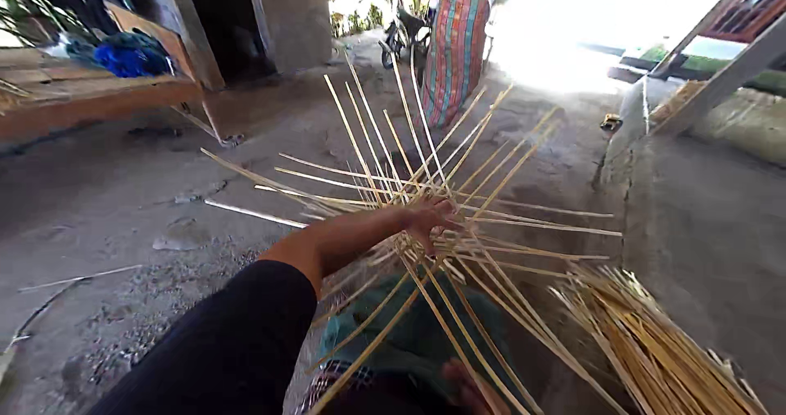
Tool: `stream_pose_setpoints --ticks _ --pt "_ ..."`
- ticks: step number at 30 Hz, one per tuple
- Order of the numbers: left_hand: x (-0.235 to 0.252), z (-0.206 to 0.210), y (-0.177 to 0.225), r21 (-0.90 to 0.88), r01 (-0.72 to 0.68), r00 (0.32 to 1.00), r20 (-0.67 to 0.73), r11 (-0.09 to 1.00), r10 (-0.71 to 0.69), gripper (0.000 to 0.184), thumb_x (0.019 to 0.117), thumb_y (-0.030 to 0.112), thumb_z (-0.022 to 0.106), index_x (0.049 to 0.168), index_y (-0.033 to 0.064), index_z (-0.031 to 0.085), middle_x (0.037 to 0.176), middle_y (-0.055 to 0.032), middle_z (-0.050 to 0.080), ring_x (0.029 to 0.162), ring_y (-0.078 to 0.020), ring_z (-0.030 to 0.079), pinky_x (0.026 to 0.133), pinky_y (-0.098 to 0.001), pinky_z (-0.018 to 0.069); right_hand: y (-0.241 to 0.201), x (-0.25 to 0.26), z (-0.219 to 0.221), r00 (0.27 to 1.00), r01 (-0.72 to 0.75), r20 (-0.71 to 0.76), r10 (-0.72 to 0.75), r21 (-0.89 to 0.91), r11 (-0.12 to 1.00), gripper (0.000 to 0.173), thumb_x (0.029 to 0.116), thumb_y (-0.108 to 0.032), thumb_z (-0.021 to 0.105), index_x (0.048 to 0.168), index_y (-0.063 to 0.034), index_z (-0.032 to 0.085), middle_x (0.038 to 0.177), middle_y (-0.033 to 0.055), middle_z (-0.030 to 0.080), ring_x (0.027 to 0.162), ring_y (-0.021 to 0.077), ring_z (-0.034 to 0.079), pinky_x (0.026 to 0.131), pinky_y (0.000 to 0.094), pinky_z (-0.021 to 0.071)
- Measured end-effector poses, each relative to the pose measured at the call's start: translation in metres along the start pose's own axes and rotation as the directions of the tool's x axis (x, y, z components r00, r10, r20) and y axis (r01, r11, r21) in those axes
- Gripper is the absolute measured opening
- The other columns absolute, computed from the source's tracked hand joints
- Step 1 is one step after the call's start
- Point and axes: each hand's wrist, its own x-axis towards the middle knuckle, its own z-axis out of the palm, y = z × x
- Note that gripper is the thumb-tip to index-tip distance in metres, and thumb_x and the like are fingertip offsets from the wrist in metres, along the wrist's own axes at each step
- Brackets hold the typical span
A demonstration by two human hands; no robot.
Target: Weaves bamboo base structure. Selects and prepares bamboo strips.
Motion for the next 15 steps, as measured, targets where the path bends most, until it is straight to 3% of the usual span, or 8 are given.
stream_pose_setpoints --ticks 3,5,7,10,12,14,15 --pt "0.0 0.033 0.035 -0.06 -0.074 0.997 0.015 0.995 0.075 0.097 0.0611 0.047 0.097 0.148 0.04 0.054 0.154 -0.0184 0.043 0.149 -0.0453 0.026 0.115 -0.0723 0.025 0.006 0.005 0.012 0.963 0.267 0.106 -0.246 -0.306 0.914 0.046 0.1051 -0.015 0.058 0.148 -0.0012 0.052 0.144 0.0124 0.062 0.124 0.0217 0.065 0.099 0.0358 0.0587" --pt "0.008 0.058 0.045 -0.097 -0.13 0.987 0.084 0.987 0.138 0.1 0.0618 0.051 0.096 0.15 0.0428 0.05 0.155 -0.0193 0.04 0.15 -0.046 0.024 0.113 -0.0713 0.0288 0.007 0.006 0.018 0.897 0.431 0.133 -0.421 -0.47 0.771 0.036 0.1035 -0.015 0.061 0.138 -0.0049 0.065 0.137 0.0105 0.067 0.123 0.0199 0.067 0.105 0.0347 0.0564" --pt "0.012 0.082 0.054 -0.153 -0.161 0.976 0.119 0.975 0.18 0.099 0.0622 0.051 0.095 0.15 0.0436 0.05 0.16 -0.0188 0.036 0.152 -0.0462 0.022 0.116 -0.0722 0.0235 0.003 0.007 0.02 0.836 0.505 0.157 -0.526 -0.594 0.626 0.023 0.103 -0.015 0.061 0.119 -0.0087 0.077 0.122 0.0081 0.075 0.117 0.019 0.07 0.105 0.0343 0.056" --pt "0.002 0.105 0.069 -0.271 -0.079 0.978 0.163 0.959 0.127 0.086 0.0732 0.04 0.092 0.15 0.0384 0.053 0.166 -0.0116 0.031 0.156 -0.0428 0.013 0.118 -0.076 0.0084 0.004 0.004 0.013 0.808 0.537 0.213 -0.55 -0.651 0.536 0.022 0.104 -0.018 0.06 0.111 -0.0103 0.079 0.118 0.0073 0.076 0.119 0.0207 0.069 0.109 0.0362 0.0526" --pt "-0.011 0.119 0.077 -0.401 0.031 0.989 0.146 0.916 0.03 0.068 0.088 0.037 0.079 0.15 0.0385 0.053 0.169 -0.0038 0.027 0.158 -0.0388 0.005 0.117 -0.0767 0.0001 0.005 0.003 0.009 0.811 0.542 0.237 -0.535 -0.646 0.537 0.022 0.1039 -0.017 0.06 0.115 -0.0097 0.077 0.122 0.009 0.074 0.123 0.023 0.067 0.11 0.0378 0.0526" --pt "-0.021 0.134 0.083 -0.407 0.083 0.996 0.054 0.909 -0.067 0.052 0.0994 0.051 0.059 0.15 0.0446 0.05 0.17 0.0017 0.025 0.159 -0.0361 0.006 0.116 -0.0773 -0.0005 0.005 0.009 0.009 0.812 0.564 0.262 -0.522 -0.58 0.588 0.022 0.104 -0.014 0.059 0.12 -0.0077 0.073 0.128 0.0125 0.071 0.129 0.0281 0.063 0.113 0.0423 0.0513" --pt "-0.023 0.143 0.086 -0.345 0.112 0.994 0.029 0.932 -0.109 0.052 0.1017 0.061 0.046 0.153 0.0499 0.043 0.171 0.004 0.022 0.159 -0.0354 0.006 0.116 -0.0776 0.0002 0.003 0.016 0.012 0.812 0.574 0.276 -0.514 -0.538 0.618 0.021 0.1052 -0.015 0.057 0.12 -0.0072 0.069 0.13 0.0135 0.07 0.132 0.03 0.06 0.114 0.0446 0.0491"
